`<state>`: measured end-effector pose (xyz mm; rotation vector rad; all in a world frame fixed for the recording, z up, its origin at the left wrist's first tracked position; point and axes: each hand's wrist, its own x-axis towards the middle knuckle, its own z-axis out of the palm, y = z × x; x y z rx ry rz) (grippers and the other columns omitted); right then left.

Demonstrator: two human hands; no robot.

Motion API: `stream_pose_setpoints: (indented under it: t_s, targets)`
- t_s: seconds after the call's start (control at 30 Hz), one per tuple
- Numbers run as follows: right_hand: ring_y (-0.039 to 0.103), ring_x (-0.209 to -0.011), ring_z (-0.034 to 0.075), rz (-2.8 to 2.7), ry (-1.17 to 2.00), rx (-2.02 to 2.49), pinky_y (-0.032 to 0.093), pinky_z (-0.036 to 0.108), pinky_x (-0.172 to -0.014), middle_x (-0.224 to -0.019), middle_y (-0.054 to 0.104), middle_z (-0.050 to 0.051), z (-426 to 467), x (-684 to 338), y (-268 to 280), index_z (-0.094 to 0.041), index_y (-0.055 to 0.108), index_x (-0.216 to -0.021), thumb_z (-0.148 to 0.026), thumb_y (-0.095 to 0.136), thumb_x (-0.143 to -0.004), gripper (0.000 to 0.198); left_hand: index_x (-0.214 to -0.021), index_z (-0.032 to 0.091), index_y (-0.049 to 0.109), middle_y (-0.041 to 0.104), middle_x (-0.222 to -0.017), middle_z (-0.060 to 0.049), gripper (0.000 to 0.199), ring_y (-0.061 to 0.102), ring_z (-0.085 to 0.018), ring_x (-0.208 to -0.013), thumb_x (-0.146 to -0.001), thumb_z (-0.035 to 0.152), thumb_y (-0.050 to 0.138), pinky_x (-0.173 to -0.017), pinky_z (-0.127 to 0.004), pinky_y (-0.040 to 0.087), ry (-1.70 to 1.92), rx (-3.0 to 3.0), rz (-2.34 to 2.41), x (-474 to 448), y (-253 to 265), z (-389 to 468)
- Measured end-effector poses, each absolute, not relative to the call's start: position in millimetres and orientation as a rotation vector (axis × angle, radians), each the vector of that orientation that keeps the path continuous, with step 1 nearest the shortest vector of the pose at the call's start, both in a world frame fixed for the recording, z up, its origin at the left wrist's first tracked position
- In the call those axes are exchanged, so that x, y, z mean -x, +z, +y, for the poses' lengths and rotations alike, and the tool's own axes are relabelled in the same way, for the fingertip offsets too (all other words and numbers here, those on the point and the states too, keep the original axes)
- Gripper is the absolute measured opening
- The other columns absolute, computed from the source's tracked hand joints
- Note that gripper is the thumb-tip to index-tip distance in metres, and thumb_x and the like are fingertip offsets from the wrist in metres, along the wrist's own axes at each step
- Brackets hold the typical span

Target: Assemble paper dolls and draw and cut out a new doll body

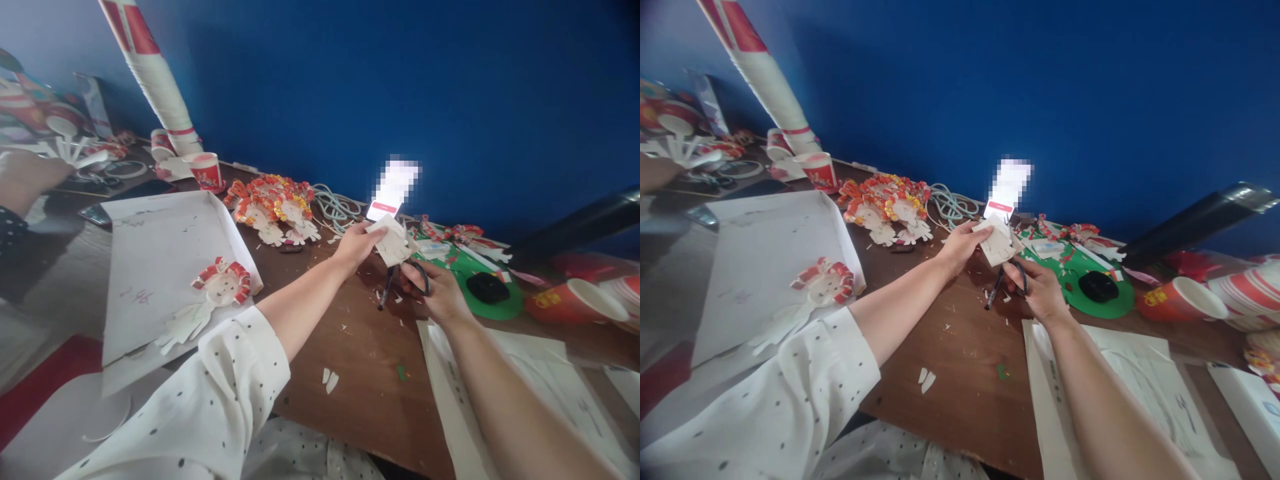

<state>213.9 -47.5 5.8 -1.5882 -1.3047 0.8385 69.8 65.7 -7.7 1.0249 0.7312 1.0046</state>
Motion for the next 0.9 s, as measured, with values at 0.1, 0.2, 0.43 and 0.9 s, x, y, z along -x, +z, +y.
stream_pose_setpoints:
  t_s: [0.1, 0.2, 0.43, 0.9]
  targets:
    - [0.042, -0.05, 0.01, -1.31, 0.874, 1.565, 0.029, 0.025, -0.046, -0.059, 0.054, -0.001, -47.2, -215.7, 4.7, -0.019, 0.062, -0.066, -0.054, 0.068, -0.077, 0.037, -0.084, 0.015, 0.067, 0.064, -0.068, -0.003, 0.018, 0.054, -0.011, -0.056, -0.076, 0.03, 0.071, -0.057, -0.026, 0.041, 0.988, -0.984, 0.738, -71.8, -9.5, 67.7]
    - [0.043, -0.051, 0.01, -1.31, 0.892, 1.555, 0.029, 0.024, -0.045, -0.059, 0.053, -0.001, -47.0, -216.3, 4.6, -0.018, 0.063, -0.069, -0.052, 0.069, -0.075, 0.035, -0.083, 0.015, 0.067, 0.064, -0.067, -0.002, 0.015, 0.053, -0.011, -0.056, -0.076, 0.028, 0.07, -0.055, -0.025, 0.039, 0.941, -0.941, 0.748, -71.8, -7.4, 66.9]
    - [0.04, -0.047, 0.009, -1.253, 0.844, 1.577, 0.028, 0.025, -0.042, -0.057, 0.053, -0.001, -46.0, -215.6, 2.8, -0.018, 0.065, -0.072, -0.052, 0.07, -0.074, 0.035, -0.077, 0.014, 0.065, 0.058, -0.058, 0.0, 0.011, 0.047, -0.008, -0.052, -0.078, 0.024, 0.067, -0.051, -0.023, 0.035, 0.862, -0.954, 0.747, -68.2, 1.1, 61.2]
    - [0.042, -0.045, 0.011, -1.16, 0.832, 1.566, 0.028, 0.026, -0.041, -0.053, 0.055, 0.0, -44.1, -217.7, 0.4, -0.021, 0.062, -0.061, -0.053, 0.07, -0.073, 0.036, -0.083, 0.014, 0.067, 0.058, -0.061, 0.0, 0.012, 0.046, -0.008, -0.05, -0.079, 0.024, 0.066, -0.056, -0.025, 0.039, 0.757, -1.171, 0.63, -72.9, 3.0, 45.1]
